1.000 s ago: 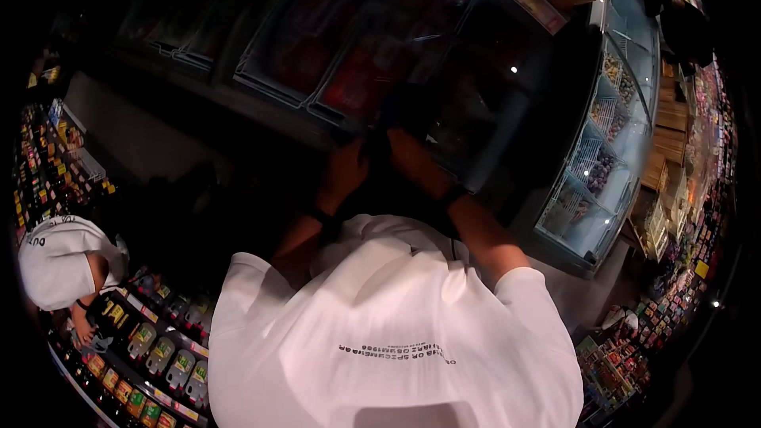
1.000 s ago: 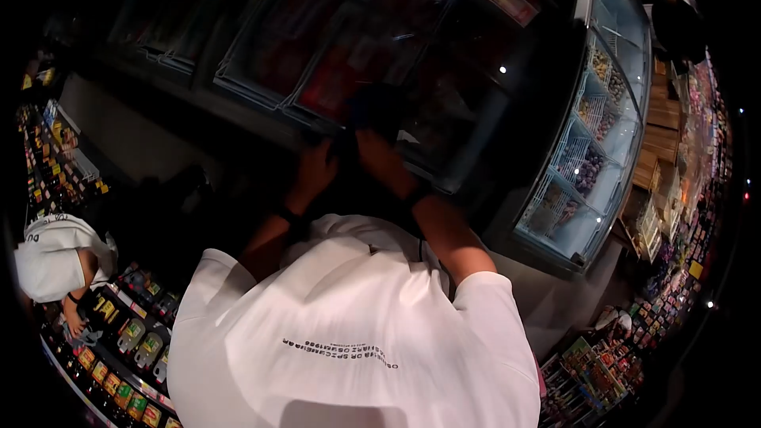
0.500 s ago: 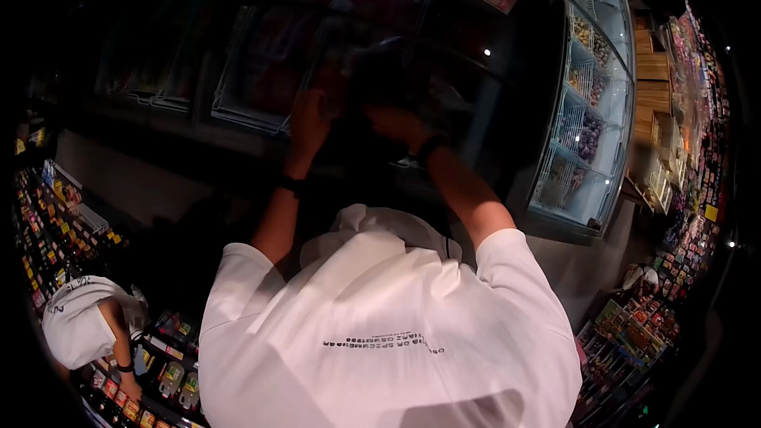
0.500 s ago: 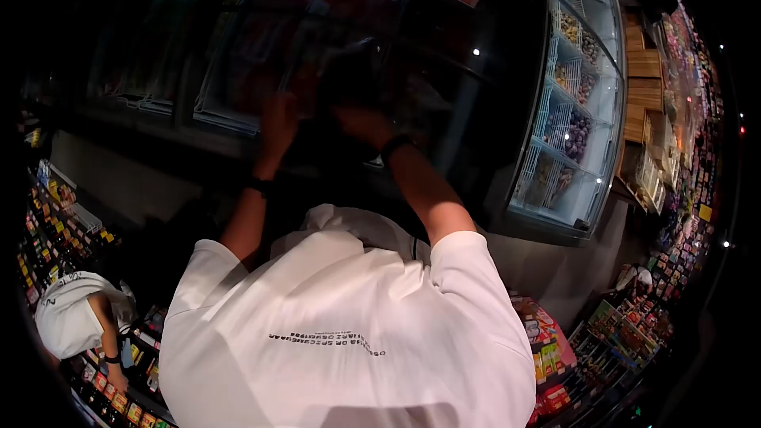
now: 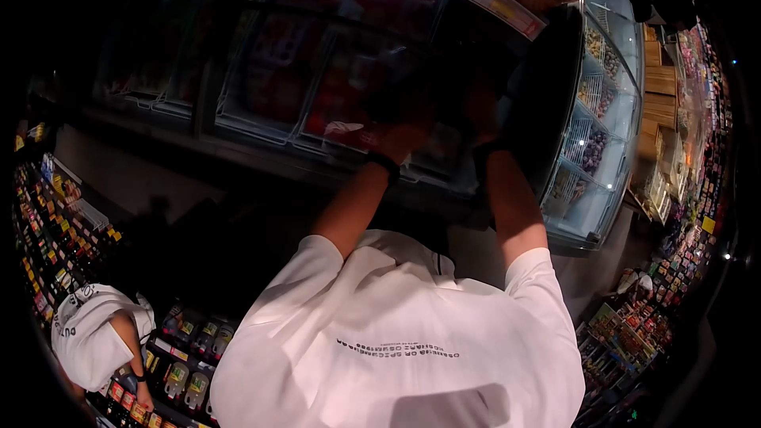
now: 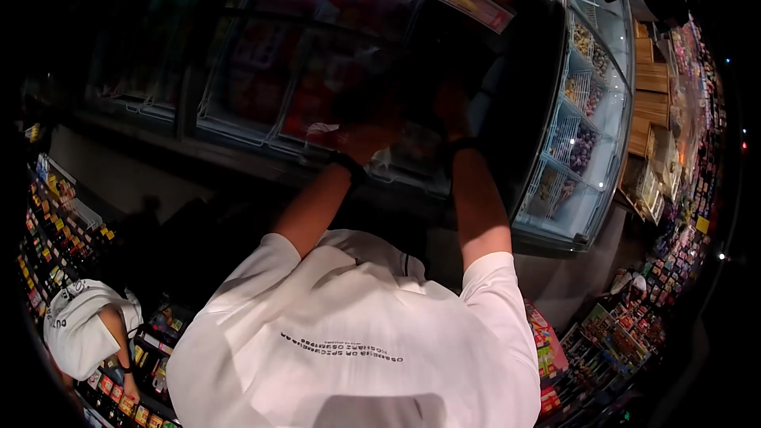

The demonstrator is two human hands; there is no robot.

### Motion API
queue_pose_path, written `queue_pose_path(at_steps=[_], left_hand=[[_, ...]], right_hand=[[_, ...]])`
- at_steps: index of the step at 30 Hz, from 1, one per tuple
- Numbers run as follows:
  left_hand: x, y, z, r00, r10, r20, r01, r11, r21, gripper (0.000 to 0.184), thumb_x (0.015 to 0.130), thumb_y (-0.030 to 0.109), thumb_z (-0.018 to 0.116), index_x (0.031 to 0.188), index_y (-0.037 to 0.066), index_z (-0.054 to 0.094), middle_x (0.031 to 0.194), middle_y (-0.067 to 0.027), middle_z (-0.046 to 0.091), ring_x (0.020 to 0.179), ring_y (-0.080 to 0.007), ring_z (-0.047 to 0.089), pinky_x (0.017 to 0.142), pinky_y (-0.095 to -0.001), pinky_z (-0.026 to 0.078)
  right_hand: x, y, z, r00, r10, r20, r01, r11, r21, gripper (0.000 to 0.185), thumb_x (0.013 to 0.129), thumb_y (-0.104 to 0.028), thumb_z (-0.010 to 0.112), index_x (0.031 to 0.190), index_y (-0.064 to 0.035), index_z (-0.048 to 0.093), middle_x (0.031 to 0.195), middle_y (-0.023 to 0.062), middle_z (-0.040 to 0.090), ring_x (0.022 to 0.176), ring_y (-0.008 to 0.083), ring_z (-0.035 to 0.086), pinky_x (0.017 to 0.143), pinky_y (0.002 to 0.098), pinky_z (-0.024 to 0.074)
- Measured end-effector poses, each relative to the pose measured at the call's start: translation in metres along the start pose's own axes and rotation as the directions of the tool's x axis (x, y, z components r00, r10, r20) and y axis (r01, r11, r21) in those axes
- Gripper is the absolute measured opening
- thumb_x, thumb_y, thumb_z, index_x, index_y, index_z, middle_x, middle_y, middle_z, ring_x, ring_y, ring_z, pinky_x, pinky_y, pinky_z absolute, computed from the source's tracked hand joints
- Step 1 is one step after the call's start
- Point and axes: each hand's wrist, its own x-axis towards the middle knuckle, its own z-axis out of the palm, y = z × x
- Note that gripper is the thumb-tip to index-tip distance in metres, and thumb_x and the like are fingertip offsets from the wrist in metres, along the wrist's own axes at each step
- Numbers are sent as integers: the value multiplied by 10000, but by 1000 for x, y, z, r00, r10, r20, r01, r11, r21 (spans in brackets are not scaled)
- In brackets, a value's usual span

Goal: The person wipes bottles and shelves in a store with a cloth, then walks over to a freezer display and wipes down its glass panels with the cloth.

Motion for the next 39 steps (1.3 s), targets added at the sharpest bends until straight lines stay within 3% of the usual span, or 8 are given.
queue_pose_path(at_steps=[6, 13, 20, 22, 24, 27, 30, 39], left_hand=[[17, -89, -50, 990, -14, -142, 51, 964, 262, 443, 920, 346, 537, 1322, 162, 560, 1417, -97, 496, 1391, -330, 366, 1109, -650, 222], [-62, -253, -163, 843, -536, -48, 436, 627, 646, 636, 978, 320, 492, 1541, 152, 251, 1482, -156, 423, 1313, -420, 437, 984, -751, 332], [-52, -359, -203, 836, -547, 43, 540, 834, 115, 554, 1001, 319, 441, 1502, 106, 338, 1436, -211, 466, 1313, -453, 425, 1030, -666, 332], [-23, -344, -187, 840, -539, 58, 542, 830, -130, 544, 1006, 352, 422, 1476, 78, 402, 1422, -220, 479, 1322, -460, 404, 1097, -582, 306], [28, -293, -160, 945, -245, -215, 326, 722, 610, 422, 989, 321, 450, 1291, 54, 575, 1290, -216, 568, 1176, -432, 527, 1061, -483, 378], [89, -295, -95, 992, 7, -124, 82, 712, 698, 343, 936, 296, 497, 1166, 73, 619, 1169, -214, 603, 1079, -413, 555, 997, -547, 398], [147, -150, -58, 889, 347, -299, 19, 625, 781, 412, 902, 335, 517, 1190, 57, 614, 1225, -279, 563, 1141, -492, 496, 997, -643, 349], [132, 75, 64, 967, 252, 47, -253, 966, 42, 456, 879, 287, 523, 1223, 2, 618, 1475, -286, 376, 1378, -437, 333, 1126, -553, 268]], right_hand=[[62, -113, 41, 889, -401, 221, 455, 722, -521, 362, 904, -255, 536, 1153, -13, 641, 1177, 239, 603, 1104, 362, 575, 951, 431, 460], [85, -275, 62, 789, -560, 252, 580, 814, -10, 397, 891, -242, 555, 1227, -40, 621, 1220, 223, 598, 1167, 385, 558, 962, 500, 454], [99, -302, 103, 912, -409, -2, 396, 883, 253, 449, 895, -317, 537, 1230, -28, 611, 1188, 216, 608, 1085, 413, 564, 927, 506, 454], [90, -266, 86, 943, -331, -28, 325, 903, 281, 436, 885, -309, 543, 1215, -34, 619, 1174, 201, 605, 1061, 397, 567, 916, 500, 456], [83, -228, 68, 983, -166, -77, 183, 922, 342, 410, 867, -292, 555, 1184, -45, 633, 1147, 173, 599, 1012, 365, 574, 892, 488, 460], [76, -181, 91, 959, -282, -33, 263, 926, -270, 403, 851, -268, 574, 1191, -56, 611, 1121, 173, 602, 981, 344, 598, 900, 477, 464], [61, -119, 71, 992, -40, -120, 64, 976, 207, 381, 845, -242, 611, 1155, -22, 606, 1104, 233, 600, 1114, 396, 541, 972, 486, 424], [-123, 2, -45, 923, 384, 21, -385, 921, 65, 501, 835, -180, 616, 1291, -16, 488, 1237, 251, 505, 1161, 443, 479, 999, 519, 396]])
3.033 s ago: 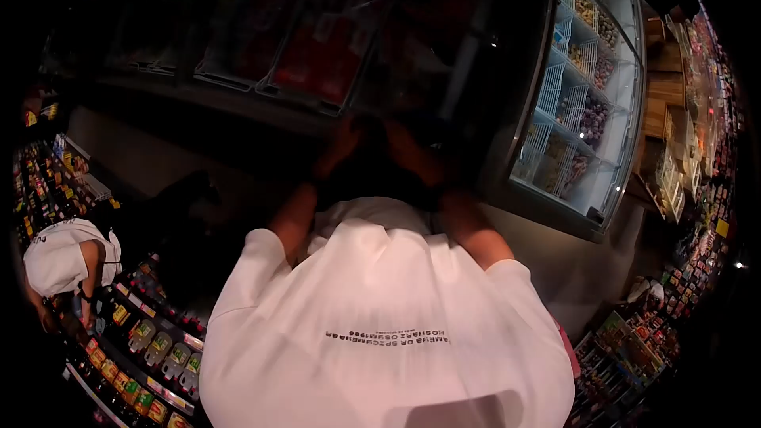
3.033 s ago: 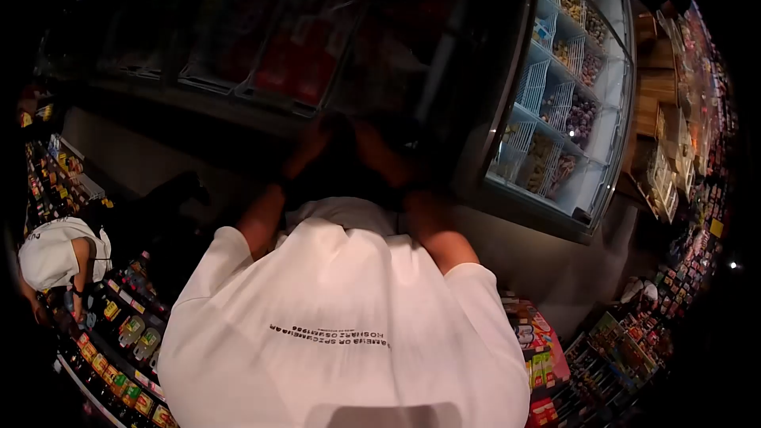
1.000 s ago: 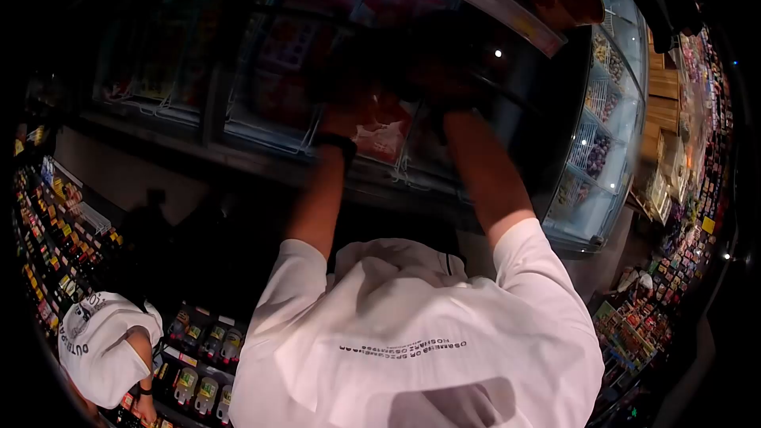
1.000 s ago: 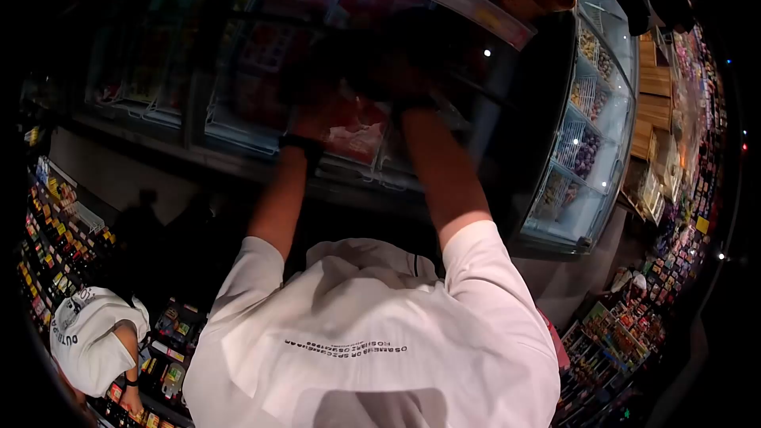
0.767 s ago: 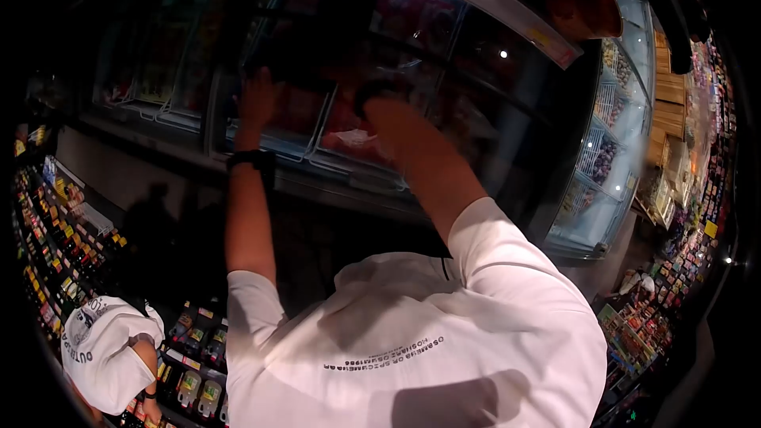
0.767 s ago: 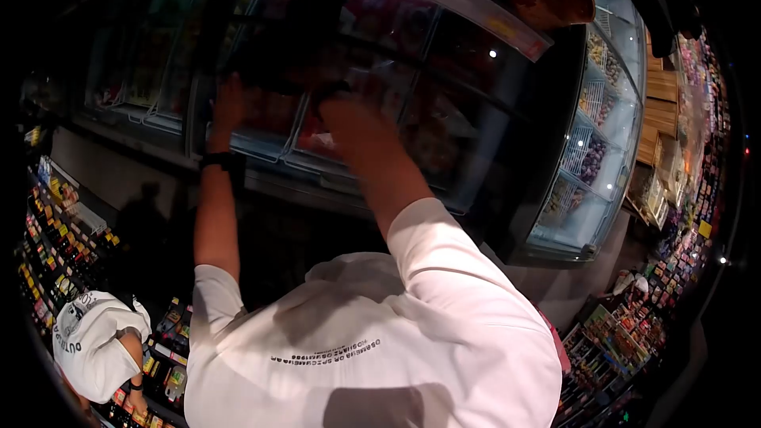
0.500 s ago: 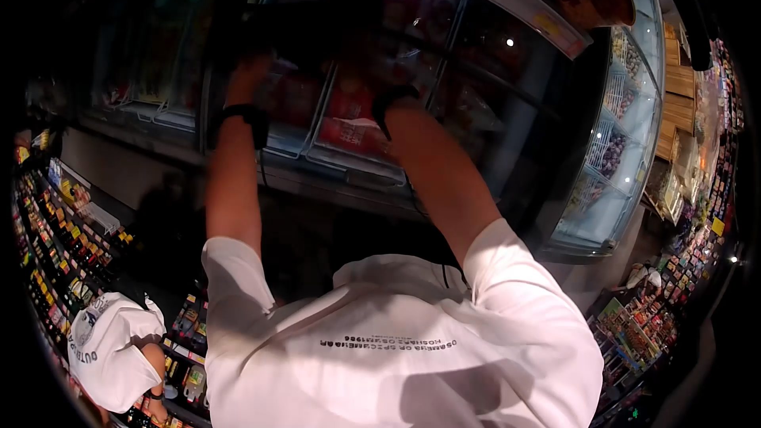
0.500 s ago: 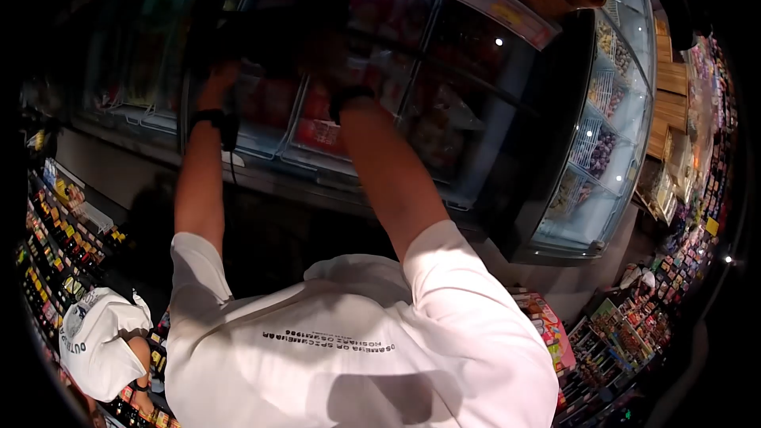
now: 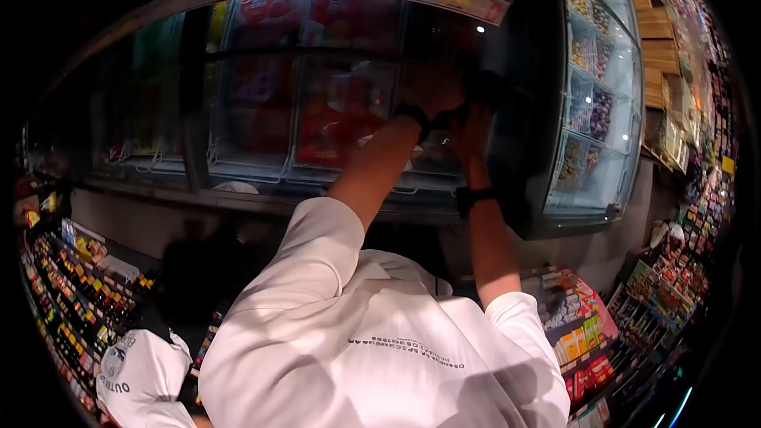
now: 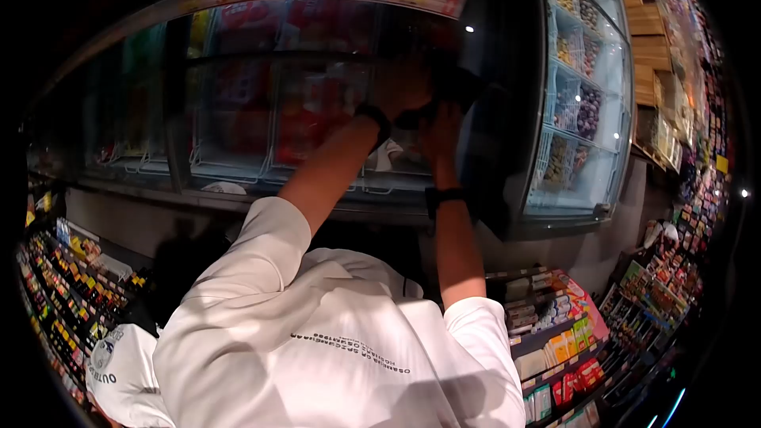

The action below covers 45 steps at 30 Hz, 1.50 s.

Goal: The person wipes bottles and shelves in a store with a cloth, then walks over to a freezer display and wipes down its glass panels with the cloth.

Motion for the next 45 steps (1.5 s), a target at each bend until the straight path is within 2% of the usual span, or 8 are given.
queue_pose_path(at_steps=[10, 19, 24, 29, 33, 36, 42, 45], left_hand=[[-120, 57, 8, 938, 224, 265, -153, 953, -263, 409, 894, 222, 582, 1253, 25, 592, 1569, -233, 252, 1454, -365, 263, 1172, -532, 237], [-197, 9, -70, 841, -483, 245, 495, 869, 17, 732, 849, 508, 658, 1380, 40, 474, 1545, -292, 246, 1376, -497, 327, 1075, -565, 358], [-231, 32, -43, 866, -473, 162, 445, 877, 180, 1106, 674, 689, 733, 1450, -3, 356, 1548, -381, 95, 1454, -518, 99, 1124, -622, 241], [-233, 108, 4, 875, -408, 261, 332, 898, 289, 1246, 581, 763, 746, 1450, -20, 318, 1548, -389, 0, 1466, -510, -24, 1092, -719, 128], [-245, 164, 49, 940, -235, 249, 196, 965, 173, 1079, 635, 654, 797, 1374, -22, 393, 1561, -362, -15, 1467, -509, -42, 1100, -713, 124], [-246, 194, 67, 954, -139, 266, 114, 988, 109, 862, 693, 472, 809, 1324, 6, 452, 1570, -344, 19, 1474, -497, 1, 1103, -710, 126], [-233, 199, 77, 964, -104, 243, 46, 971, 234, 723, 709, 268, 761, 1335, 48, 474, 1583, -308, 65, 1480, -467, 79, 1131, -648, 176], [-225, 191, 68, 980, -104, 172, 59, 967, 248, 673, 711, 195, 725, 1320, 50, 477, 1576, -303, 117, 1475, -459, 125, 1130, -623, 222]], right_hand=[[-118, 25, 29, 950, -10, 313, 15, 1000, -15, 636, 817, -378, 699, 1322, -36, 520, 1267, 233, 555, 1147, 402, 540, 946, 468, 477], [-115, -19, -26, 838, -139, 528, -29, 954, 298, 642, 848, -370, 686, 1334, -8, 475, 1161, 229, 605, 1010, 403, 615, 876, 463, 515], [-134, -91, -232, 899, -438, -3, 275, 560, 781, 608, 841, -138, 732, 1371, -70, 443, 1019, 172, 647, 902, 292, 645, 794, 374, 526], [-195, -86, -356, 448, -418, -790, 892, 155, 424, 548, 806, -193, 788, 1286, -116, 533, 880, 100, 670, 748, 209, 638, 622, 317, 507], [-256, -57, -404, 606, -421, -675, 777, 136, 614, 248, 808, -257, 784, 924, -109, 622, 863, -59, 677, 693, 182, 642, 563, 310, 499], [-245, -58, -388, 101, -264, -959, 975, -165, 148, 326, 916, -164, 618, 1207, -259, 506, 1078, 20, 676, 723, 228, 622, 628, 346, 497], [-258, -36, -407, 223, -264, -938, 953, -144, 267, 562, 929, -180, 617, 1409, -278, 341, 1017, 28, 693, 694, 232, 617, 587, 352, 495], [-255, -19, -403, 573, -509, -642, 818, 398, 414, 234, 761, -184, 783, 947, -132, 649, 841, 122, 654, 662, 232, 608, 518, 350, 464]])
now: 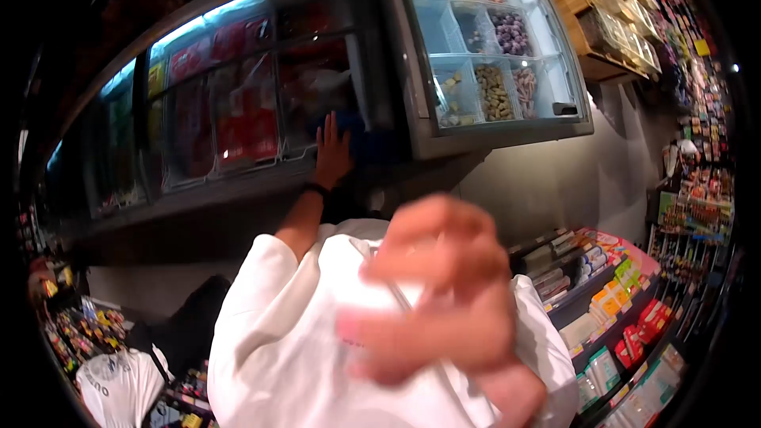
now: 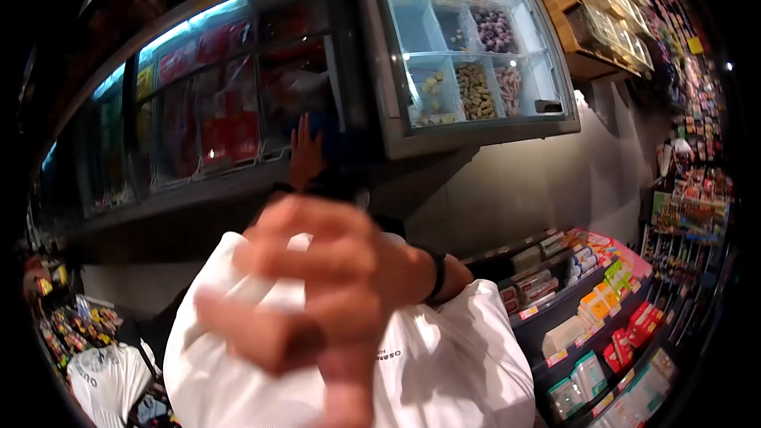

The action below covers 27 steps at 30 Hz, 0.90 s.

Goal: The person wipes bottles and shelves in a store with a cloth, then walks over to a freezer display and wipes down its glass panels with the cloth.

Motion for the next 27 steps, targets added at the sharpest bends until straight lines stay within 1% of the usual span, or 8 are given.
queue_pose_path(at_steps=[1, 4, 9, 12, 16, 22, 24, 27], left_hand=[[14, -8, -7, 999, -29, -32, 31, 998, 63, 694, 708, 201, 731, 1335, 57, 471, 1573, -297, 140, 1472, -453, 146, 1126, -610, 248], [44, -61, 18, 973, -226, 37, 229, 962, -147, 736, 732, 224, 737, 1389, 74, 439, 1563, -292, 171, 1465, -454, 163, 1112, -605, 280], [7, -90, -60, 618, -784, 58, 784, 620, 37, 997, 718, 654, 696, 1468, 77, 382, 1568, -309, 156, 1475, -460, 110, 1135, -630, 198], [-49, -167, -45, 575, -804, -153, 799, 592, -109, 1156, 642, 789, 670, 1477, 48, 372, 1569, -321, 149, 1466, -487, 99, 1130, -644, 190], [-86, -212, -91, 492, -870, -7, 870, 492, -31, 1108, 663, 708, 719, 1466, 27, 375, 1549, -319, 206, 1437, -470, 222, 1126, -606, 251], [-101, -195, -107, 691, -694, -203, 709, 705, 4, 804, 677, 366, 812, 1318, -15, 510, 1524, -249, 310, 1426, -388, 295, 1101, -487, 352], [-96, -192, -92, 804, -568, -178, 581, 814, 28, 796, 673, 391, 787, 1298, -22, 520, 1525, -238, 310, 1420, -406, 292, 1107, -550, 319], [-91, -174, -51, 806, -537, -251, 591, 761, 269, 753, 712, 443, 717, 1279, -16, 532, 1524, -202, 322, 1398, -437, 302, 1111, -651, 233]], right_hand=[[0, 23, 19, 987, -77, -138, 85, 995, 50, 335, 756, -101, 755, 1072, -97, 646, 857, 112, 644, 667, 237, 606, 546, 359, 472], [-44, 108, 51, 910, 293, 295, -251, 953, -171, 468, 822, -79, 687, 1264, -79, 534, 925, 125, 614, 828, 284, 617, 718, 379, 512], [-182, 240, 102, 304, 572, 762, -241, 820, -519, 716, 823, -143, 688, 1467, -80, 381, 1309, 203, 554, 1127, 369, 585, 953, 429, 477], [-226, 287, 126, 251, 368, 895, -244, 919, -309, 773, 806, -182, 698, 1491, -79, 356, 1364, 220, 537, 1209, 368, 554, 1012, 423, 456], [-219, 293, 177, 85, 416, 905, -270, 884, -381, 669, 794, -179, 690, 1413, -59, 467, 1327, 198, 576, 1191, 353, 577, 1003, 426, 467], [-180, 249, 240, 260, 310, 915, 24, 945, -327, 513, 815, -116, 611, 1319, -49, 545, 1333, 229, 540, 1155, 355, 580, 985, 426, 483], [-193, 248, 266, 667, 6, 745, 246, 942, -228, 384, 836, -158, 563, 1211, -90, 606, 1191, 174, 616, 1089, 336, 601, 857, 461, 521], [-178, 236, 287, 457, 108, 883, 186, 959, -213, 338, 856, -213, 592, 1140, -30, 605, 1163, 220, 584, 1018, 389, 600, 882, 468, 501]])
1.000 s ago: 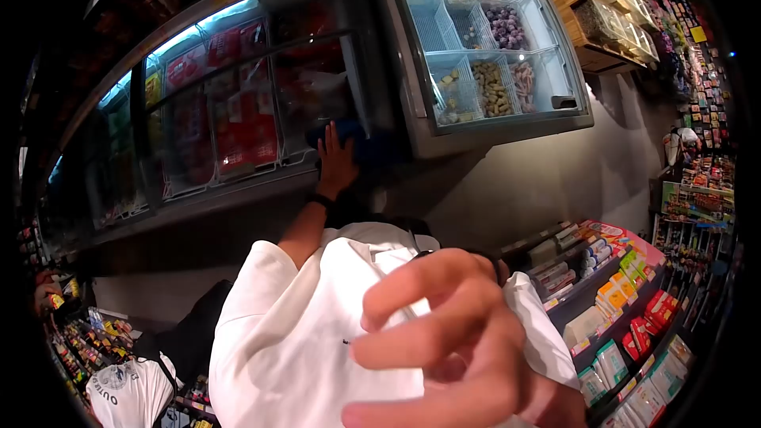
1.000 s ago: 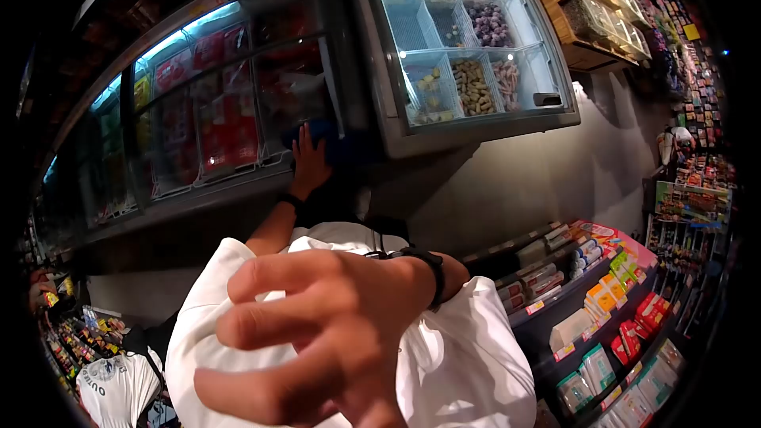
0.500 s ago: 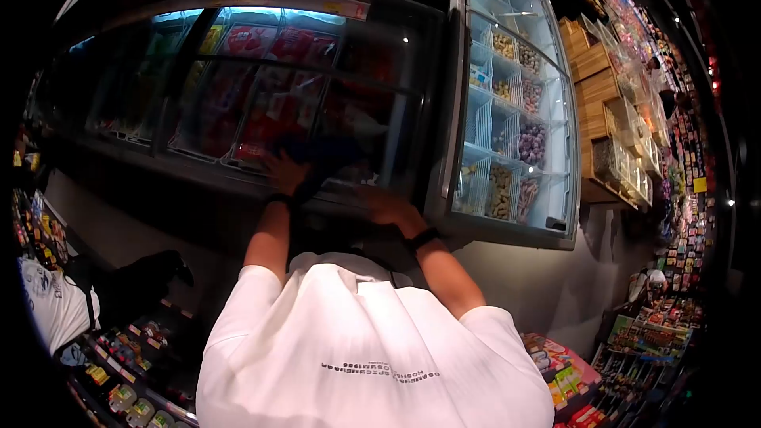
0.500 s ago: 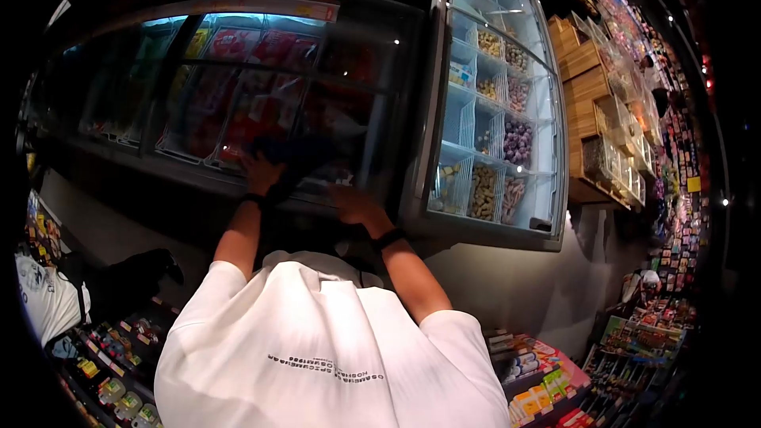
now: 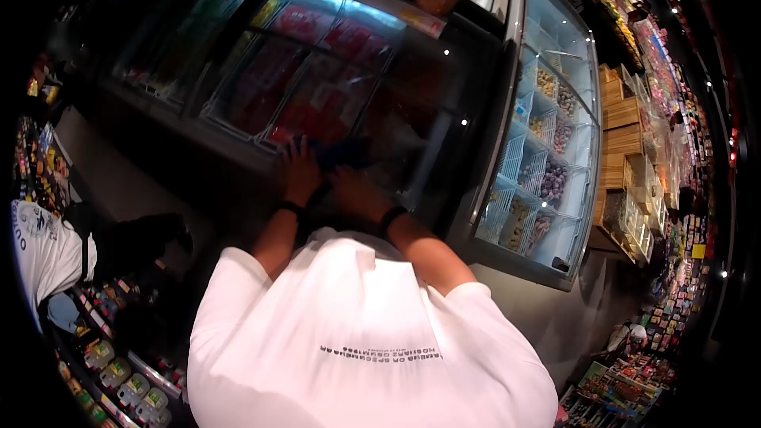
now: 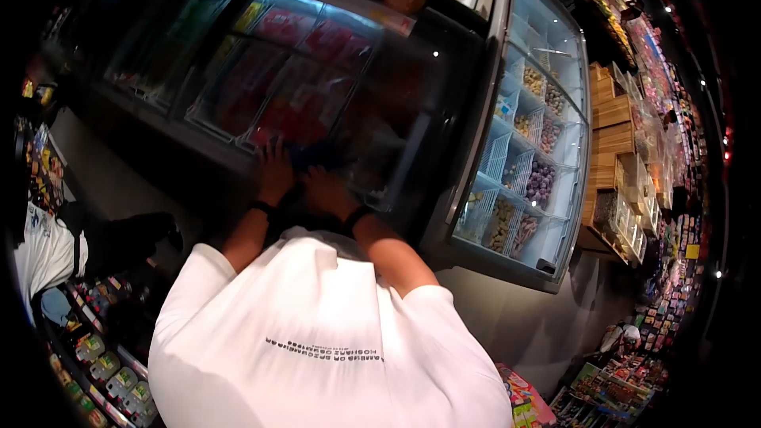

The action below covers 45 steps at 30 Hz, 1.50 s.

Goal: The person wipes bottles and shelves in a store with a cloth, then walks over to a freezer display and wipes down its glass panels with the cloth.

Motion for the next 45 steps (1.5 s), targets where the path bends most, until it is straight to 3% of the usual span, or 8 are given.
queue_pose_path(at_steps=[15, 17, 25, 29, 38, 41, 43, 45], left_hand=[[10, -134, -34, 925, -318, 206, 356, 916, -185, 536, 739, 255, 738, 1214, 68, 573, 1408, -218, 450, 1326, -395, 408, 1095, -634, 257], [7, -121, -8, 985, -80, -153, 62, 991, -121, 446, 803, 187, 662, 1213, 43, 567, 1427, -239, 435, 1349, -412, 385, 1102, -620, 264], [23, -62, -21, 965, 226, -136, -250, 949, -193, 259, 744, 67, 608, 1000, 50, 640, 1101, -122, 566, 1127, -304, 512, 954, -464, 402], [34, -64, -26, 944, 292, -155, -320, 923, -212, 236, 740, 150, 624, 965, 89, 661, 1069, -113, 548, 1071, -290, 507, 934, -452, 391], [60, -120, -41, 941, 312, 135, -294, 946, -136, 525, 576, 217, 861, 1052, 113, 666, 1205, -107, 529, 1122, -331, 496, 930, -482, 415], [58, -105, -31, 873, 454, -176, -487, 810, -327, 310, 750, 71, 664, 1060, 74, 662, 1136, -146, 575, 1071, -328, 544, 891, -466, 445], [66, -74, -14, 862, 506, 25, -478, 830, -287, 301, 774, 45, 606, 1070, 58, 657, 1128, -151, 583, 1059, -324, 553, 852, -460, 458], [58, -53, 2, 835, 549, 46, -529, 822, -209, 328, 815, 51, 540, 1126, 32, 644, 1084, -169, 603, 1009, -328, 578, 745, -452, 476]], right_hand=[[86, -3, 30, 979, 67, 195, -119, 956, 266, 708, 807, -204, 668, 1423, -14, 376, 1291, 320, 468, 1186, 472, 497, 1021, 492, 443], [93, -4, 27, 980, 140, 142, -167, 966, 197, 612, 832, -226, 636, 1369, -12, 434, 1343, 309, 464, 1194, 468, 507, 1028, 496, 438], [53, 80, 71, 926, -155, 345, 95, 978, 184, 272, 803, -215, 630, 952, 7, 678, 978, 217, 628, 976, 381, 582, 877, 486, 476], [23, 81, 39, 877, 8, 480, -205, 910, 359, 399, 825, -215, 649, 1178, -29, 635, 1205, 217, 587, 1144, 408, 538, 1003, 479, 439], [22, 46, 38, 994, 65, 92, -79, 983, 164, 662, 837, -179, 631, 1455, -88, 410, 1446, 249, 425, 1333, 415, 422, 1120, 479, 362], [29, 42, 27, 981, 171, 92, -189, 952, 241, 682, 809, -175, 644, 1445, -82, 418, 1458, 250, 417, 1335, 435, 416, 1115, 491, 366], [27, 53, 19, 929, 231, 289, -321, 892, 318, 689, 759, -160, 677, 1413, -104, 467, 1400, 212, 454, 1226, 418, 480, 1054, 492, 407], [3, 60, 45, 976, 189, -109, -152, 948, 280, 623, 787, -176, 675, 1381, -109, 502, 1198, 208, 525, 1091, 396, 520, 956, 493, 443]])
